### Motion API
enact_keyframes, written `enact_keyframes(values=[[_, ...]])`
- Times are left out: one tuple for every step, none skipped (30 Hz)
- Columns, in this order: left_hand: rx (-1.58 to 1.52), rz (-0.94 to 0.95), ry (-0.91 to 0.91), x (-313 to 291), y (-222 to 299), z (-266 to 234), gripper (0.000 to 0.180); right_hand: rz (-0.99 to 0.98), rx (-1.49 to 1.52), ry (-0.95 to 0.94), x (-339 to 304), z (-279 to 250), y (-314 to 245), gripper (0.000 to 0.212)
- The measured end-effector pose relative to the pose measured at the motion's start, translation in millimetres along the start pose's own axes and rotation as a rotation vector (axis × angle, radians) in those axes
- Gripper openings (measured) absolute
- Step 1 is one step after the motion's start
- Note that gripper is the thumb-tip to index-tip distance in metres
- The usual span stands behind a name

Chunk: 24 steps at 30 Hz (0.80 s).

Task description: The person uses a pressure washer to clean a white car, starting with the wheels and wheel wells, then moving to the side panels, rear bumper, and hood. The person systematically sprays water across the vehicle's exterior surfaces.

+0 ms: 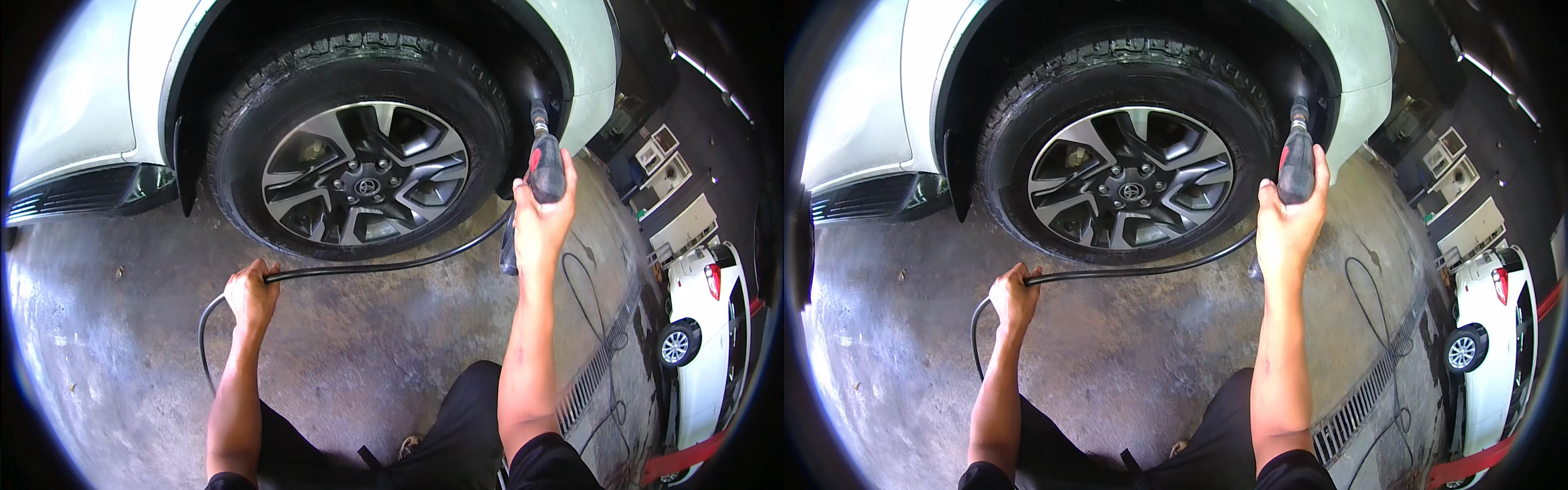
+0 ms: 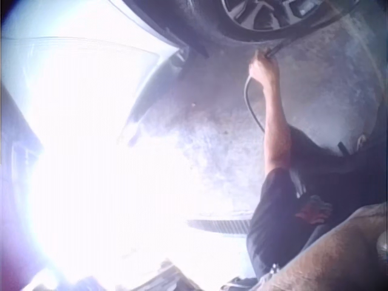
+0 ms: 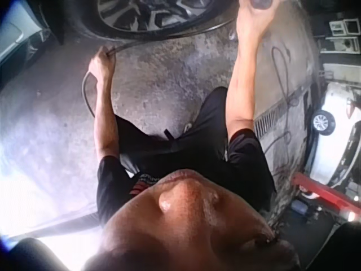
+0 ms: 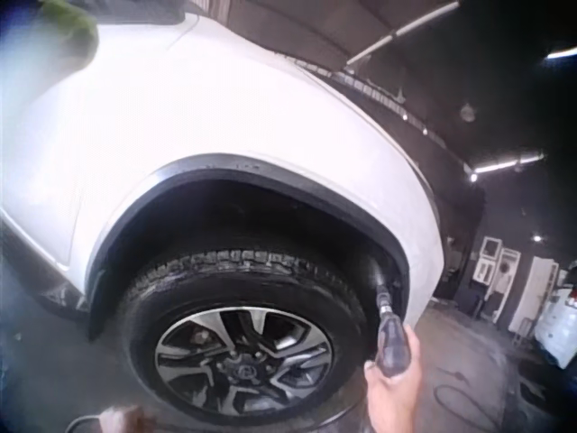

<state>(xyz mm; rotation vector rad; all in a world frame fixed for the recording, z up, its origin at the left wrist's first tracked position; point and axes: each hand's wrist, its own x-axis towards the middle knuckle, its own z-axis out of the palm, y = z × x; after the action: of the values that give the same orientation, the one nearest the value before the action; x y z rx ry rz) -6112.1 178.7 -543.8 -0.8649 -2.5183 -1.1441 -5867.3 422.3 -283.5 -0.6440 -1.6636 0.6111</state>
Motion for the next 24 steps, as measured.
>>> enact_keyframes(values=[[-0.008, 0.001, 0.001, 2.3, -1.0, -0.5, 0.038, -0.076, -0.018, -0.004, -3.4, -0.2, -4.0, 0.073], [-0.013, -0.005, -0.004, 0.0, -0.4, -0.8, 0.038, -0.147, -0.039, -0.015, -7.9, 1.3, -7.0, 0.073], [-0.019, -0.010, -0.009, -2.5, 0.5, -1.2, 0.038, -0.203, -0.031, -0.061, -8.9, 2.7, -11.6, 0.074], [-0.017, 0.012, -0.018, -5.7, 1.5, -2.8, 0.038, -0.164, -0.019, -0.109, -9.4, 0.6, -19.4, 0.074], [-0.014, 0.031, -0.021, -7.1, 2.2, -6.3, 0.038, -0.130, -0.002, -0.160, -7.4, 0.6, -32.5, 0.074], [-0.015, 0.055, -0.028, -8.6, 2.8, -7.6, 0.038, -0.109, -0.008, -0.178, -6.0, -0.7, -42.8, 0.073], [-0.026, 0.039, -0.012, -8.3, 1.2, -6.6, 0.038, -0.092, -0.042, -0.147, -4.0, 0.1, -47.8, 0.072], [-0.032, 0.026, 0.007, -4.8, -1.0, -7.5, 0.038, -0.075, -0.071, -0.117, 0.9, 2.5, -53.1, 0.071], [-0.039, 0.013, 0.026, -2.1, -3.6, -8.4, 0.039, -0.047, -0.060, -0.121, 7.8, 2.0, -58.4, 0.069], [-0.044, 0.022, 0.057, -2.7, -7.7, -9.5, 0.039, 0.046, -0.008, -0.189, 16.9, -4.3, -68.2, 0.068], [-0.054, 0.033, 0.096, -2.4, -10.6, -11.5, 0.040, 0.008, 0.118, -0.247, 31.9, -10.9, -75.5, 0.066], [-0.059, 0.050, 0.134, -1.8, -13.2, -14.1, 0.040, 0.050, 0.110, -0.293, 51.1, -15.8, -81.9, 0.060], [-0.051, 0.040, 0.162, -1.8, -14.0, -16.1, 0.041, 0.055, 0.101, -0.276, 62.0, -11.0, -85.8, 0.056], [-0.068, 0.028, 0.182, -0.2, -15.4, -19.1, 0.041, 0.061, 0.092, -0.268, 71.1, -2.7, -93.1, 0.052], [-0.095, 0.017, 0.198, 1.2, -15.0, -20.0, 0.041, 0.021, 0.113, -0.302, 85.9, -1.3, -92.8, 0.045], [-0.123, 0.007, 0.213, 2.2, -14.8, -20.2, 0.041, 0.096, 0.167, -0.390, 97.0, -9.9, -101.2, 0.039], [-0.115, 0.010, 0.232, 2.4, -17.5, -19.9, 0.041, 0.114, 0.164, -0.435, 104.8, -10.4, -110.8, 0.034], [-0.108, 0.013, 0.251, 0.7, -20.2, -18.6, 0.041, 0.132, 0.160, -0.479, 110.1, -9.0, -120.7, 0.030], [-0.101, 0.015, 0.270, 1.7, -22.8, -18.0, 0.041, 0.114, 0.139, -0.498, 111.4, -3.8, -129.2, 0.023], [-0.104, 0.014, 0.269, 1.8, -24.5, -18.5, 0.040, 0.128, 0.148, -0.527, 113.8, -2.8, -135.6, 0.022], [-0.107, 0.013, 0.268, 2.3, -25.9, -19.3, 0.040, 0.142, 0.157, -0.555, 118.3, -0.8, -141.2, 0.022], [-0.111, 0.011, 0.268, 2.4, -27.0, -20.1, 0.040, 0.156, 0.166, -0.584, 120.6, 0.9, -145.0, 0.021], [-0.118, 0.007, 0.260, 2.2, -27.0, -19.8, 0.040, 0.169, 0.134, -0.590, 120.9, 2.4, -147.6, 0.019], [-0.125, 0.003, 0.254, 1.9, -26.6, -19.5, 0.039, 0.153, 0.123, -0.602, 121.6, 4.7, -148.2, 0.019]])
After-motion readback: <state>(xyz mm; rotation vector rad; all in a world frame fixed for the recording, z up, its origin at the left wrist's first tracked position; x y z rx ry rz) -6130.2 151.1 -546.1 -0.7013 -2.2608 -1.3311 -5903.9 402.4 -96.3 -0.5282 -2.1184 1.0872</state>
